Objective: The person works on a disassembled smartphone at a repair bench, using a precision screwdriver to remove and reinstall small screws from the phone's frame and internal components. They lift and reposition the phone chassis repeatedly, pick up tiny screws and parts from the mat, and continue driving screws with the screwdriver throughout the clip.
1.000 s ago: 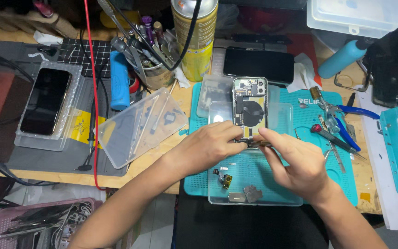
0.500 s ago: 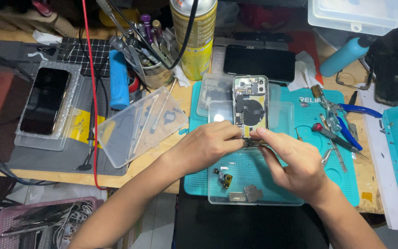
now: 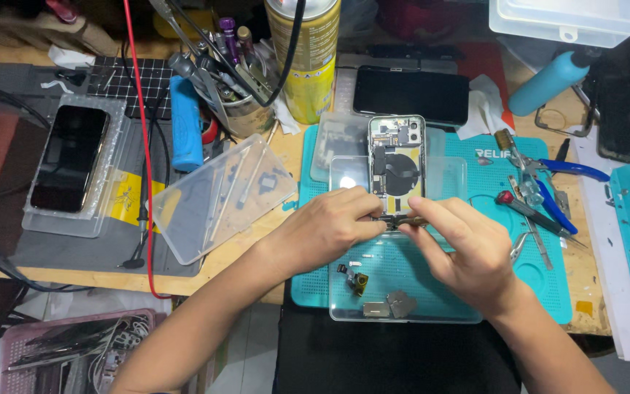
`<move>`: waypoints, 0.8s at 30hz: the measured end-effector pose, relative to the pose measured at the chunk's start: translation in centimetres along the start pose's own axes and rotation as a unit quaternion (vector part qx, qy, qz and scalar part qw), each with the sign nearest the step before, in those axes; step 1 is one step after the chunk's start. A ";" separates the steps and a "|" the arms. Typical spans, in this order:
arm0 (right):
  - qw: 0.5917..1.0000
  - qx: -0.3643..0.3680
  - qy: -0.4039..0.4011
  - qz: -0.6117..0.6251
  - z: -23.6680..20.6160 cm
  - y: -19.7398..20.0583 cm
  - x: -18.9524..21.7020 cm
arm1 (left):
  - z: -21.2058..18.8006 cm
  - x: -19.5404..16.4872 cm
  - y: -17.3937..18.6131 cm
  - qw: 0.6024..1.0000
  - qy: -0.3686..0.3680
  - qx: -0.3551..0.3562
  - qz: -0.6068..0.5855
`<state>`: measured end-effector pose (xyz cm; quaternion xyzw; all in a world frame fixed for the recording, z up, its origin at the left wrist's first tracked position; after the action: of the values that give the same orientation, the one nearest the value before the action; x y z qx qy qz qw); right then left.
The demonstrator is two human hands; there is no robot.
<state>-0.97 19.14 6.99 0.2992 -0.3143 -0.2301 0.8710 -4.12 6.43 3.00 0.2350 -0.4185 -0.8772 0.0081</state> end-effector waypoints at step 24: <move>1.000 0.000 0.009 -0.015 -1.0 0.1 -0.3 | -0.9 0.7 2.3 0.982 0.167 -0.085 -0.035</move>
<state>-0.46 19.78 6.29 0.3059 -0.3023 -0.2408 0.8701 -4.82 4.12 3.89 0.3916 -0.3269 -0.8575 0.0669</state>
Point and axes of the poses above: each hand's wrist, its own z-axis towards the middle knuckle, its own y-axis out of the back of the hand, x = y × z, the point moved 9 cm from there along z, towards the middle knuckle, and after that the axes turned 1 degree about y, right-handed, at the moved point
